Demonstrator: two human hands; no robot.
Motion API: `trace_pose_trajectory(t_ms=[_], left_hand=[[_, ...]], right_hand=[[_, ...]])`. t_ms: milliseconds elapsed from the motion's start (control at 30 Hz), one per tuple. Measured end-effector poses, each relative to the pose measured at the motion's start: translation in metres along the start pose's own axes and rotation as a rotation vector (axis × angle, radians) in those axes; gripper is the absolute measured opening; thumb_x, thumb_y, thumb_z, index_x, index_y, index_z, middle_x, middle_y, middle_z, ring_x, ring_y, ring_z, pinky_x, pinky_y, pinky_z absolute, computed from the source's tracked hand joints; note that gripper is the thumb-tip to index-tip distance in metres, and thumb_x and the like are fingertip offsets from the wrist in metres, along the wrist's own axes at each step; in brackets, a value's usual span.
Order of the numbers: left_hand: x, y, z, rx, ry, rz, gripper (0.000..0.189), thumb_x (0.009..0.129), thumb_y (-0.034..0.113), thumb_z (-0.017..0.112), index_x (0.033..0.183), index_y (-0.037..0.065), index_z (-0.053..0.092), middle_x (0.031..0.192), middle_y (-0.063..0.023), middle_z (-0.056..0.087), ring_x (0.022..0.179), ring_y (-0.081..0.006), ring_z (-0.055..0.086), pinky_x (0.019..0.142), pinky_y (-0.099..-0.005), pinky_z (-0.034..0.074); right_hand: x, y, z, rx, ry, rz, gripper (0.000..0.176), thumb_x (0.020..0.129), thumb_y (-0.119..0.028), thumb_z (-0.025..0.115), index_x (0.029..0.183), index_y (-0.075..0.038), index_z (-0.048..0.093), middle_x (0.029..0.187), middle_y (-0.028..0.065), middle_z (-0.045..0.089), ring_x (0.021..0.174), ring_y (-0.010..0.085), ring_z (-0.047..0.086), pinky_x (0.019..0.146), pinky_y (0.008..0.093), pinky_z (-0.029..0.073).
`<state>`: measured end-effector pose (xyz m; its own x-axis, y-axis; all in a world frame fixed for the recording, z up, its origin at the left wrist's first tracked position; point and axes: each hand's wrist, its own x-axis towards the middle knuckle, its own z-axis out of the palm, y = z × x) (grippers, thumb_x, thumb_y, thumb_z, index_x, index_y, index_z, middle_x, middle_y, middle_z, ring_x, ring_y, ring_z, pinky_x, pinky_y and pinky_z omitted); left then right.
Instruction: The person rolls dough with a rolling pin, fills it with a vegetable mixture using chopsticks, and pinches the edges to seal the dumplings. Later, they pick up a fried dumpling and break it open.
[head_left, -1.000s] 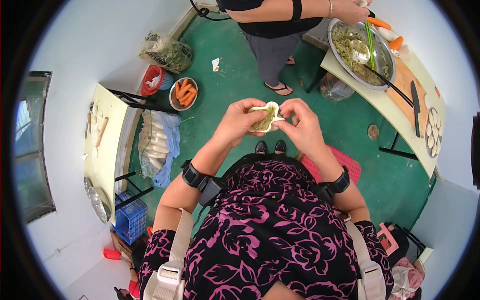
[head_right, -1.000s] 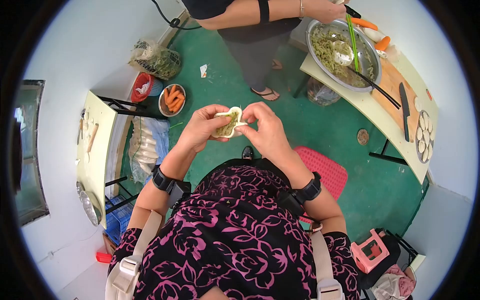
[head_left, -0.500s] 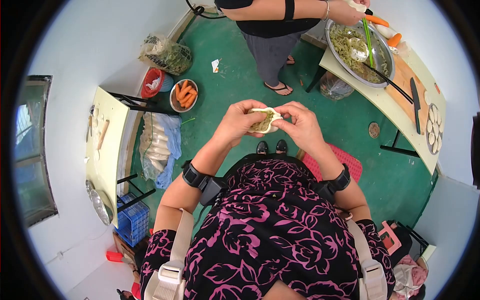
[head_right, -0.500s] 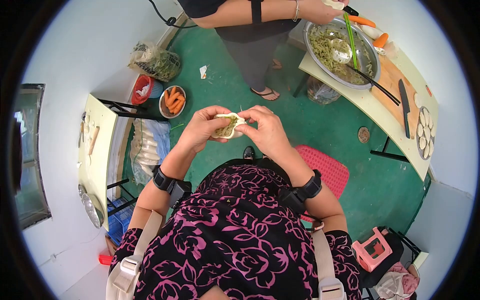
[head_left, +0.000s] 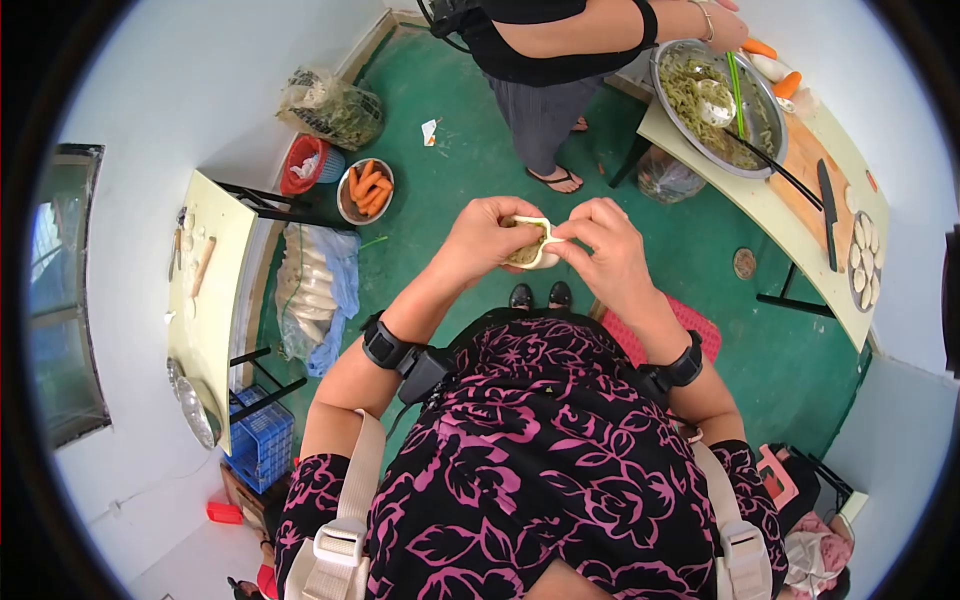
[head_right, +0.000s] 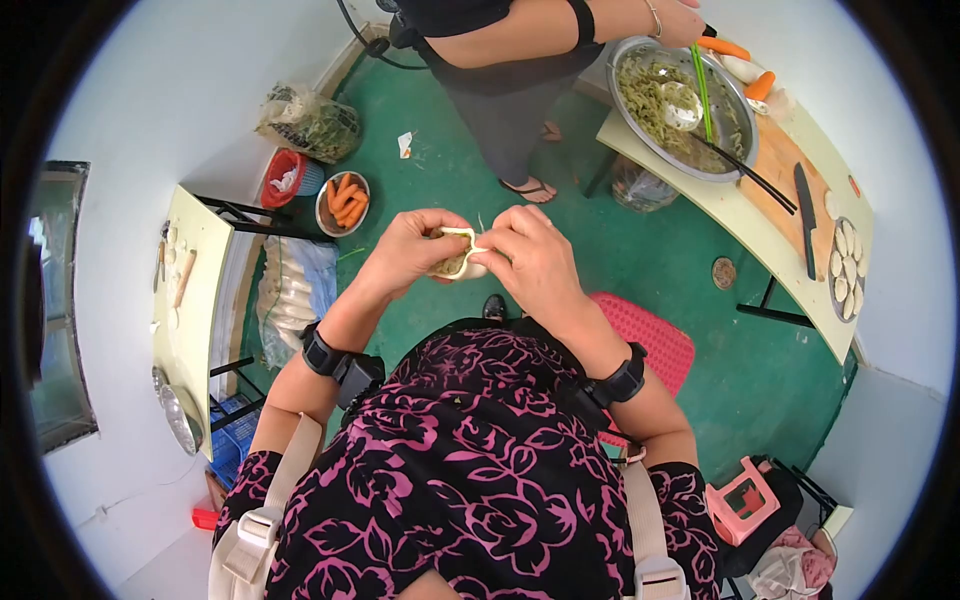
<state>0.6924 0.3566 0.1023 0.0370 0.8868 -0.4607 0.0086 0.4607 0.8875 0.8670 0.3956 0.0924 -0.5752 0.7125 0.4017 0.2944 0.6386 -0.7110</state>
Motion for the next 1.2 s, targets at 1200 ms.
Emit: trace_pose_trajectory(t_ms=[1200], left_hand=[[-0.004, 0.001, 0.012, 0.026, -0.02, 0.031, 0.022, 0.077, 0.012, 0.059, 0.097, 0.002, 0.06, 0.08, -0.0053, 0.061, 0.069, -0.0112, 0.06, 0.053, -0.0213, 0.05]], right_hand=[[-0.012, -0.005, 0.0, 0.168, 0.052, 0.131, 0.035, 0.067, -0.01, 0.067, 0.099, -0.003, 0.056, 0.077, 0.0066, 0.053, 0.068, 0.0182, 0.053, 0.061, 0.0284, 0.046]])
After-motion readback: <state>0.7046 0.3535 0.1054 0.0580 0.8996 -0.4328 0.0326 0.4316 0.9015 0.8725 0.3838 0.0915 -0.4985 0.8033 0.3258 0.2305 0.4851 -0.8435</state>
